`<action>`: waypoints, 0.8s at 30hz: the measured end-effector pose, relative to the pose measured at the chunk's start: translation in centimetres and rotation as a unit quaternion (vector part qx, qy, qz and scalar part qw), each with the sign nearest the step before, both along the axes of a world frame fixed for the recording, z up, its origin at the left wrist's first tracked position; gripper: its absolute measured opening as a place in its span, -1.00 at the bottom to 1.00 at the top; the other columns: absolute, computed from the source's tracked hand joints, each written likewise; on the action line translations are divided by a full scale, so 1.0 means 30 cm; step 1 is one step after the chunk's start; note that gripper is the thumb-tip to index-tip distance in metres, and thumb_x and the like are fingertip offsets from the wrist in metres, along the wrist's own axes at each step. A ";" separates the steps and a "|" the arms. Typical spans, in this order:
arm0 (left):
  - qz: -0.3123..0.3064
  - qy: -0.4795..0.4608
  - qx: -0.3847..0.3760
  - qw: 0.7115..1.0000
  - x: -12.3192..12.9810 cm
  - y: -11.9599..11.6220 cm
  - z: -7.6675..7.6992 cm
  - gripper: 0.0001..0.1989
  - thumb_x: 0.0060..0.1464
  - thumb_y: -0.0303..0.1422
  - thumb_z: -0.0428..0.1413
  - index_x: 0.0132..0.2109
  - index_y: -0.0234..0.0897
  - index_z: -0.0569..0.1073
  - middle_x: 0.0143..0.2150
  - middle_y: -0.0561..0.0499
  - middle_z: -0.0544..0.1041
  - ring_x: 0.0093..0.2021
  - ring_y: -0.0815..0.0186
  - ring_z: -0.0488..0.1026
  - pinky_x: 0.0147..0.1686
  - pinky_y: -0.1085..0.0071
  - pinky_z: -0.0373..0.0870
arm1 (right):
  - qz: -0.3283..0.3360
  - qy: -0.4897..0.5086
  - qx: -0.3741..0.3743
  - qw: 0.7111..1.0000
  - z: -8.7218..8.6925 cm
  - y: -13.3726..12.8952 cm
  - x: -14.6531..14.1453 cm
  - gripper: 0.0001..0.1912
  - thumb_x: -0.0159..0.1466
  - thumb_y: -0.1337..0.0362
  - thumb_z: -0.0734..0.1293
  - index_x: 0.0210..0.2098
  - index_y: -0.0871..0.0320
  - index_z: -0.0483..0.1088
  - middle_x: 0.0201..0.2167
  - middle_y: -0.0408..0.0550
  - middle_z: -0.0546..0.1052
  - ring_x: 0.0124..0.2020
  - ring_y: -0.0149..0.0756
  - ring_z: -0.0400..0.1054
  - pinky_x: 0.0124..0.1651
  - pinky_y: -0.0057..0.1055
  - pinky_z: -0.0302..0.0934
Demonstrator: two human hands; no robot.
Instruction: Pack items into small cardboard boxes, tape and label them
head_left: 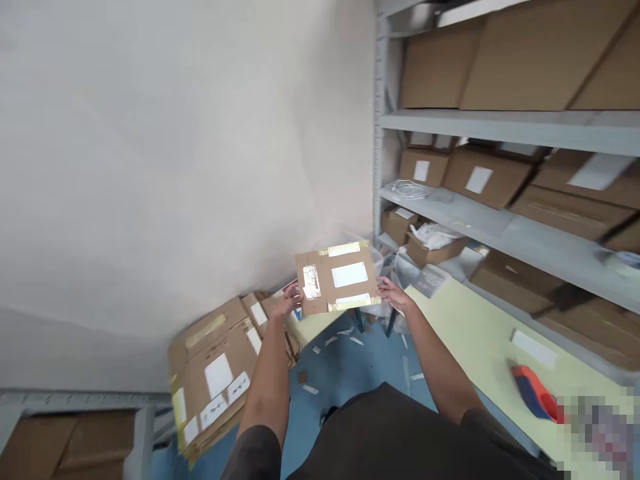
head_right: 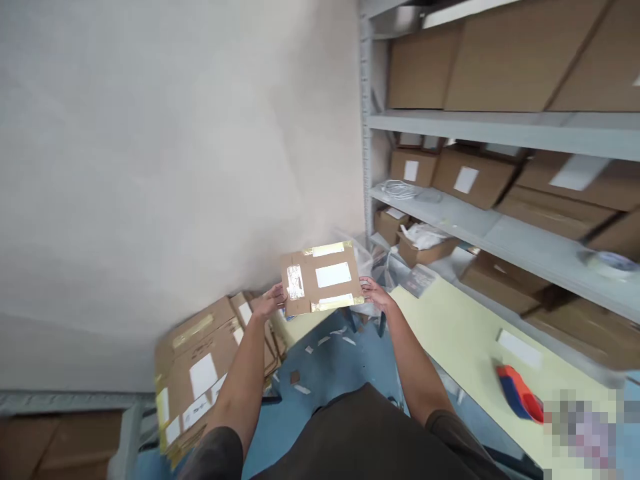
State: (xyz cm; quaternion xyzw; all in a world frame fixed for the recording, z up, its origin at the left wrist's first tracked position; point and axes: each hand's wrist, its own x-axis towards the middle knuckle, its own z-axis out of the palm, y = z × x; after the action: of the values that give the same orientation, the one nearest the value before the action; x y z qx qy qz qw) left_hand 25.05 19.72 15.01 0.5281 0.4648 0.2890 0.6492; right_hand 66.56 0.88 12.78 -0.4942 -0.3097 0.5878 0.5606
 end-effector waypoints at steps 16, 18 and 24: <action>-0.341 0.037 -0.056 0.938 1.380 -0.105 -0.168 -0.33 -0.13 -0.28 0.43 0.13 -0.16 0.38 -0.18 0.04 0.54 -0.13 0.19 0.56 -0.06 0.23 0.47 | -0.313 0.003 -0.069 0.947 -0.145 -0.825 0.686 -0.37 -0.04 0.27 0.52 0.05 -0.04 0.44 -0.36 -0.18 0.53 -0.28 -0.18 0.48 -0.17 -0.22 0.38; -0.371 0.042 -0.066 0.925 1.485 -0.105 -0.217 -0.33 -0.13 -0.28 0.44 0.12 -0.14 0.38 -0.18 0.03 0.55 -0.16 0.21 0.57 -0.09 0.25 0.48 | -0.345 0.002 -0.083 0.935 -0.179 -0.864 0.698 -0.38 -0.05 0.26 0.50 0.04 -0.03 0.43 -0.38 -0.18 0.53 -0.28 -0.18 0.48 -0.17 -0.21 0.37; -0.409 0.088 -0.077 0.905 1.750 -0.092 -0.408 -0.36 -0.04 -0.30 0.40 0.17 -0.15 0.37 -0.19 0.02 0.52 -0.21 0.26 0.55 -0.18 0.35 0.44 | -0.455 -0.001 -0.143 0.879 -0.325 -0.887 0.703 -0.45 -0.07 0.24 0.50 -0.05 0.02 0.43 -0.34 -0.12 0.57 -0.25 -0.13 0.51 -0.10 -0.13 0.38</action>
State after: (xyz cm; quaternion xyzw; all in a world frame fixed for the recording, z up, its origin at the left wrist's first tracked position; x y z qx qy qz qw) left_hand 77.57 16.95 2.78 0.6437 0.2841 -0.0867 0.7053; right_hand 87.66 -25.72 3.03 -0.6560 0.0361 0.3059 0.6890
